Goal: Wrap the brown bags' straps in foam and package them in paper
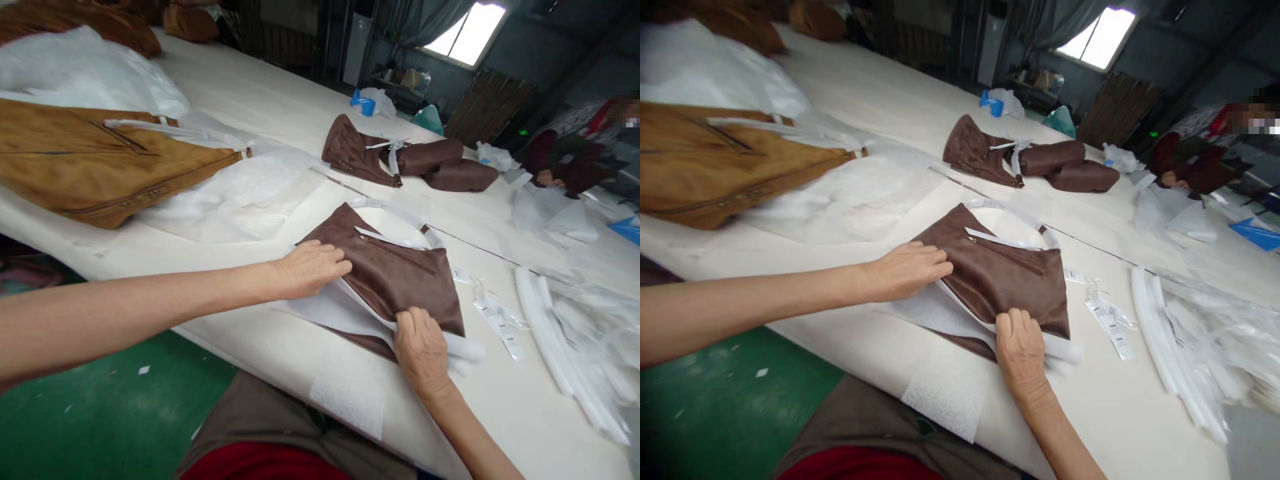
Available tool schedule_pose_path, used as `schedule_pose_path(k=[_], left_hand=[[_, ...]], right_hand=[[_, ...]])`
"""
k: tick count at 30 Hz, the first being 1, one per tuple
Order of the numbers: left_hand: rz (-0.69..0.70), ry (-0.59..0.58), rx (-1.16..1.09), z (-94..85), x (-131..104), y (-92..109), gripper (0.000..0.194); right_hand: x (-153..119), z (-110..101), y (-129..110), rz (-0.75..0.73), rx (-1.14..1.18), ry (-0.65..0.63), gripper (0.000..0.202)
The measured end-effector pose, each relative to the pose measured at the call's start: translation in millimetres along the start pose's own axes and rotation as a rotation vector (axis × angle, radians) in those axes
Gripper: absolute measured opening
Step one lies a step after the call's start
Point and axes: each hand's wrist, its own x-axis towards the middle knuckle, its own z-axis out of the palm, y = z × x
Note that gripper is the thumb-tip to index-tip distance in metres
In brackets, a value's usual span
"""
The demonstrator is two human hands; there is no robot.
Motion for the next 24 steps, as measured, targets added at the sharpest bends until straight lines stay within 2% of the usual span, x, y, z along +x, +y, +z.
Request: schedule_pose_path(k=[3, 8, 11, 15, 19, 21, 24], left_hand=[[-0.066, -0.071, 0.007, -9.4, -9.9, -8.3, 0.015], [-0.024, -0.062, 0.025, -5.6, -20.8, -8.0, 0.028], [-0.02, -0.043, -0.031, -3.1, -26.6, -11.2, 0.028], [0.024, 0.02, -0.101, 4.8, -36.1, -20.3, 0.029], [0.17, 0.279, -0.005, 28.4, -48.7, -23.4, 0.034], [0.208, 0.375, -0.005, 39.2, -55.0, -22.3, 0.035], [0.186, 0.338, -0.021, 41.1, -63.4, -19.2, 0.038]], right_hand=[[4.5, -5.4, 7.2, -0.021, 0.042, -0.022, 0.023], [7.0, -36.2, 40.1, -0.125, 0.237, -0.295, 0.015], [-4.4, -51.4, 62.2, -0.098, 0.307, -0.362, 0.016], [-28.6, -45.3, 70.0, -0.068, 0.386, -0.231, 0.023], [-48.3, -26.6, 61.6, -0.136, 0.356, -0.026, 0.02], [-54.0, -22.3, 58.7, -0.15, 0.369, 0.027, 0.024], [-58.5, -22.9, 58.2, -0.121, 0.424, -0.007, 0.039]])
